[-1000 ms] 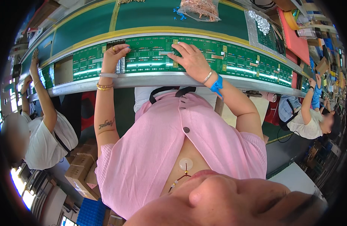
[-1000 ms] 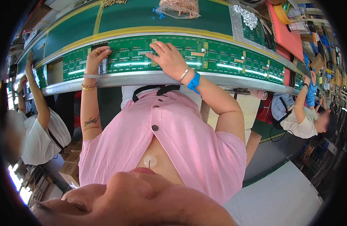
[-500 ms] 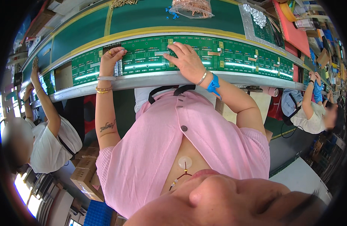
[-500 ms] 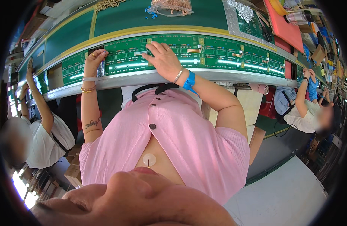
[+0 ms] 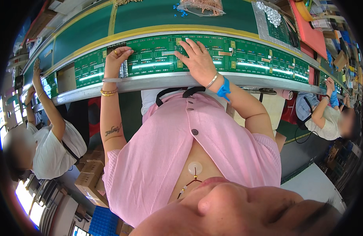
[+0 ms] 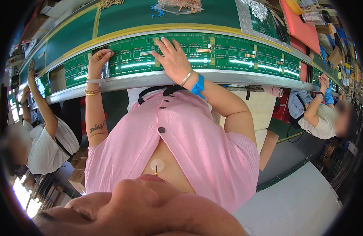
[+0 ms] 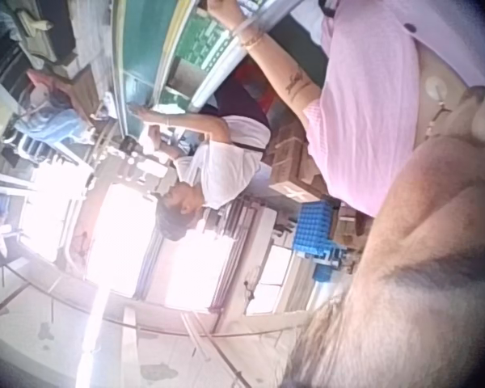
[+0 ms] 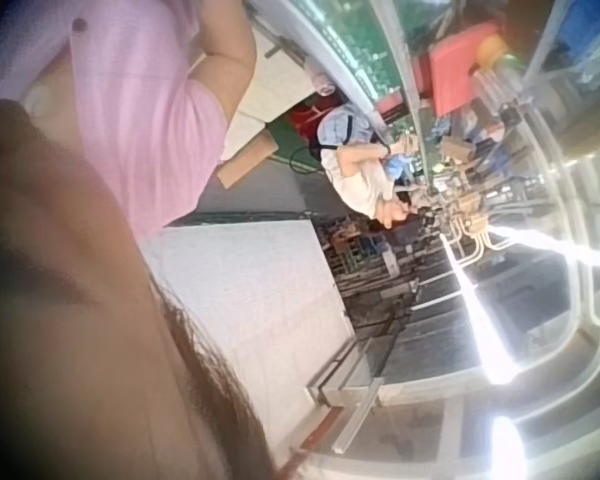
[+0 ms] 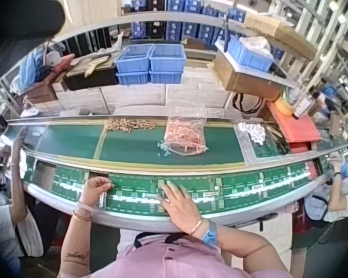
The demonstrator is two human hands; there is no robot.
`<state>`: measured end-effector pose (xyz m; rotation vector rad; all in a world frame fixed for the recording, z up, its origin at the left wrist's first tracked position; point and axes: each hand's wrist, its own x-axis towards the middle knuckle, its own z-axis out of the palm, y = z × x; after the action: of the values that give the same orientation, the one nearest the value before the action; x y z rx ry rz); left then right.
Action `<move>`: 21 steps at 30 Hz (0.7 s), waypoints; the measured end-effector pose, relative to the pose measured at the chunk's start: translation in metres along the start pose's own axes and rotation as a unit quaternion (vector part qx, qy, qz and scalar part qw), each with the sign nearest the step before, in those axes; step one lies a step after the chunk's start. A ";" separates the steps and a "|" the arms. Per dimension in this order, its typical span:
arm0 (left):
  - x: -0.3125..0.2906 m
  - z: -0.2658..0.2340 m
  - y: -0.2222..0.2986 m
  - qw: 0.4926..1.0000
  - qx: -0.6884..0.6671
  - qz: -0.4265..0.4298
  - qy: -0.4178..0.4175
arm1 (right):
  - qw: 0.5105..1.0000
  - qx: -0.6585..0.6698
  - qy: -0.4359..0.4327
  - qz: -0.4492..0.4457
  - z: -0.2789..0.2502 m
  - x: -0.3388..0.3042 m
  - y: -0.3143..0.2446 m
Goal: Assembling components onto a printed circuit board on a production line.
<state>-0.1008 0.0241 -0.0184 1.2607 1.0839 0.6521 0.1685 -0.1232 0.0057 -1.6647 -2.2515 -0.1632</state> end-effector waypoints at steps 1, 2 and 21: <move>-0.001 0.001 0.000 1.000 0.001 0.000 -0.001 | 1.000 0.000 0.000 0.001 -0.002 0.002 0.004; -0.003 0.003 0.002 1.000 0.009 0.000 -0.003 | 0.999 0.036 -0.002 0.034 -0.004 0.005 0.012; 0.005 0.140 0.037 0.873 0.377 0.307 -0.047 | 0.937 -0.008 0.027 0.349 0.028 0.068 0.128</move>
<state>0.0337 -0.0215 0.0080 2.3508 0.8635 0.6362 0.2660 -0.0142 -0.0112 -2.3122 -1.4910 -0.0496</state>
